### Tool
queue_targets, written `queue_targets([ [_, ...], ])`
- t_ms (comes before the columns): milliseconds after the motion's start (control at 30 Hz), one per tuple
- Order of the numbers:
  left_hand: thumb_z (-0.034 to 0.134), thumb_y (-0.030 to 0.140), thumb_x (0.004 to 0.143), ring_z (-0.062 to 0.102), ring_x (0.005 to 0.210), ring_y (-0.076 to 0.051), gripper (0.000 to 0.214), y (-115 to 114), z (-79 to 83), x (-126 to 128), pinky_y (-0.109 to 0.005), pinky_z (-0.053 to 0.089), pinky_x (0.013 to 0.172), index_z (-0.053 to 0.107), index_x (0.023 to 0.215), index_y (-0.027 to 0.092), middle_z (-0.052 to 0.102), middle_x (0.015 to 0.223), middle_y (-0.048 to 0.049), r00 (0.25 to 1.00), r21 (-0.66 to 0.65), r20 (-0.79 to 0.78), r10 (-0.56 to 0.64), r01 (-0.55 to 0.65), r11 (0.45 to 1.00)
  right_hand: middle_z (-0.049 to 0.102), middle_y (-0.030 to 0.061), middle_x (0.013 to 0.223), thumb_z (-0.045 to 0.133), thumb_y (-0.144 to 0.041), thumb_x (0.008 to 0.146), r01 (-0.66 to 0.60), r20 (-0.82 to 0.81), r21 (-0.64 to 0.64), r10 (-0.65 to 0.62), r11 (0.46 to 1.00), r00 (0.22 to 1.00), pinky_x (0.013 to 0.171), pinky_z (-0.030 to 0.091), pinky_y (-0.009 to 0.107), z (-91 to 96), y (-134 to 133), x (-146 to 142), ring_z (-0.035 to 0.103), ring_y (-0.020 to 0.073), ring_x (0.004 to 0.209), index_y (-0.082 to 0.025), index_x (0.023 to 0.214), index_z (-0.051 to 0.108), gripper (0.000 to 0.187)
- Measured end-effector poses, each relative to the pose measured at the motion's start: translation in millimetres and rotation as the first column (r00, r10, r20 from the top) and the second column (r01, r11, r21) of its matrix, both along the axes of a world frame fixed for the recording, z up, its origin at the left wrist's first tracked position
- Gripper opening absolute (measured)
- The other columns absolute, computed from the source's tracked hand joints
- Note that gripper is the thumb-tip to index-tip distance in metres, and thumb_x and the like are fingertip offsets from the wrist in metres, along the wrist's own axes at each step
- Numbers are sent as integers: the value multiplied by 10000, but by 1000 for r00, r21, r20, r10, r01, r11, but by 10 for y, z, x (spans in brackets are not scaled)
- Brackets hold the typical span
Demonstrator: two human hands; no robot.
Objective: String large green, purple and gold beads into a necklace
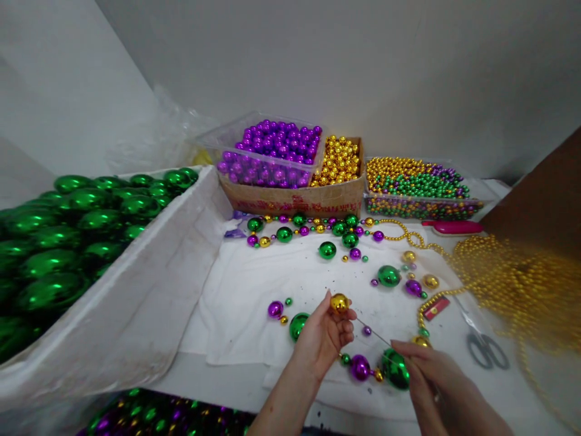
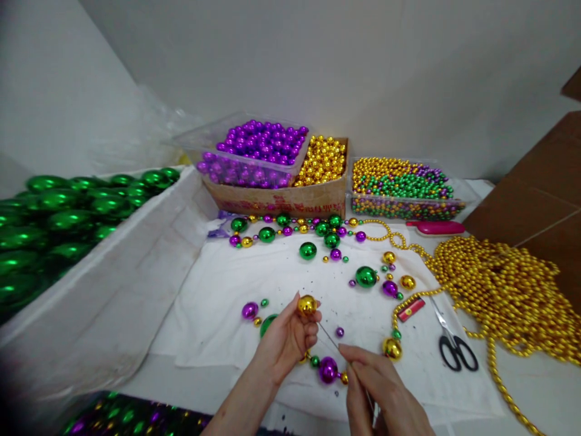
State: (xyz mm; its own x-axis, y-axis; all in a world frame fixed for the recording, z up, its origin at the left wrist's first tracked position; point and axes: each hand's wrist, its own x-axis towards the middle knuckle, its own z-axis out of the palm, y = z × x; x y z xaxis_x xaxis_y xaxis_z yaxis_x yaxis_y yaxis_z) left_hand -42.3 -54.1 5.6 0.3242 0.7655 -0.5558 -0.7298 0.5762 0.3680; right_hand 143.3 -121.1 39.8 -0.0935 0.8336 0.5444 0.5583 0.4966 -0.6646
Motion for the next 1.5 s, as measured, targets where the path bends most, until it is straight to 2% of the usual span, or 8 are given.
queue_targets([
  [500, 485, 416, 910, 585, 534, -106, 357, -17, -43, 26, -215, 499, 529, 631, 907, 90, 670, 752, -96, 999, 11, 35, 20, -20, 1000, 734, 48, 913, 599, -152, 801, 29, 10, 30, -29, 999, 1000, 622, 576, 201, 87, -74, -129, 712, 173, 786, -217, 1009, 675, 231],
  [667, 470, 299, 930, 572, 557, -90, 261, 152, 129, -260, -198, 510, 550, 625, 873, 98, 673, 796, -95, 987, 99, -29, 160, -157, 983, 706, 94, 895, 615, -203, 822, 349, -355, -96, -360, 932, 863, 716, 556, 347, 275, -79, -294, 672, 212, 810, -188, 911, 678, 110],
  [767, 437, 259, 943, 582, 592, -95, 264, 234, 246, -519, -200, 525, 569, 629, 884, 88, 669, 830, -105, 967, 179, -56, 250, -237, 955, 693, 90, 874, 650, -249, 814, 304, -498, -192, -359, 933, 789, 560, 497, 267, 377, 106, -295, 640, 179, 749, -169, 849, 659, 88],
  [867, 420, 225, 945, 591, 634, -99, 259, 245, 322, -788, -200, 538, 589, 640, 936, 87, 663, 879, -116, 940, 246, -61, 335, -311, 918, 685, 60, 838, 652, -261, 817, 193, -596, -221, -289, 956, 749, 389, 304, 195, 486, 369, -248, 469, 62, 491, -161, 828, 642, 101],
  [1100, 438, 139, 908, 611, 709, -114, 256, 97, 343, -1336, -219, 560, 630, 647, 1056, 133, 645, 960, -122, 847, 326, -91, 524, -472, 819, 693, 31, 817, 647, -228, 811, -19, -777, -169, -121, 985, 618, 367, 175, 212, 748, 798, -230, 297, 14, 381, -186, 779, 524, 134],
  [1233, 449, 132, 900, 610, 727, -121, 255, 36, 297, -1439, -221, 559, 631, 646, 1061, 129, 640, 975, -127, 834, 348, -122, 538, -472, 810, 693, 27, 735, 663, -177, 776, 11, -784, -145, -122, 989, 608, 356, 172, 224, 874, 1010, -200, 313, 18, 348, -189, 732, 492, 177],
  [1367, 457, 145, 901, 612, 743, -126, 244, 31, 245, -1409, -215, 551, 632, 647, 1055, 134, 639, 978, -121, 847, 365, -124, 516, -445, 818, 707, 30, 765, 623, -135, 784, 36, -759, -4, -27, 999, 650, 369, 185, 234, 983, 1300, -103, 315, 10, 329, -193, 712, 480, 170],
  [1500, 485, 122, 885, 613, 738, -121, 224, 50, 206, -1374, -215, 548, 651, 653, 1032, 145, 644, 976, -112, 855, 354, -134, 501, -431, 830, 713, 31, 783, 589, -147, 795, 50, -738, -15, -45, 999, 673, 415, 184, 237, 1092, 1523, 21, 342, -9, 346, -187, 711, 472, 149],
])
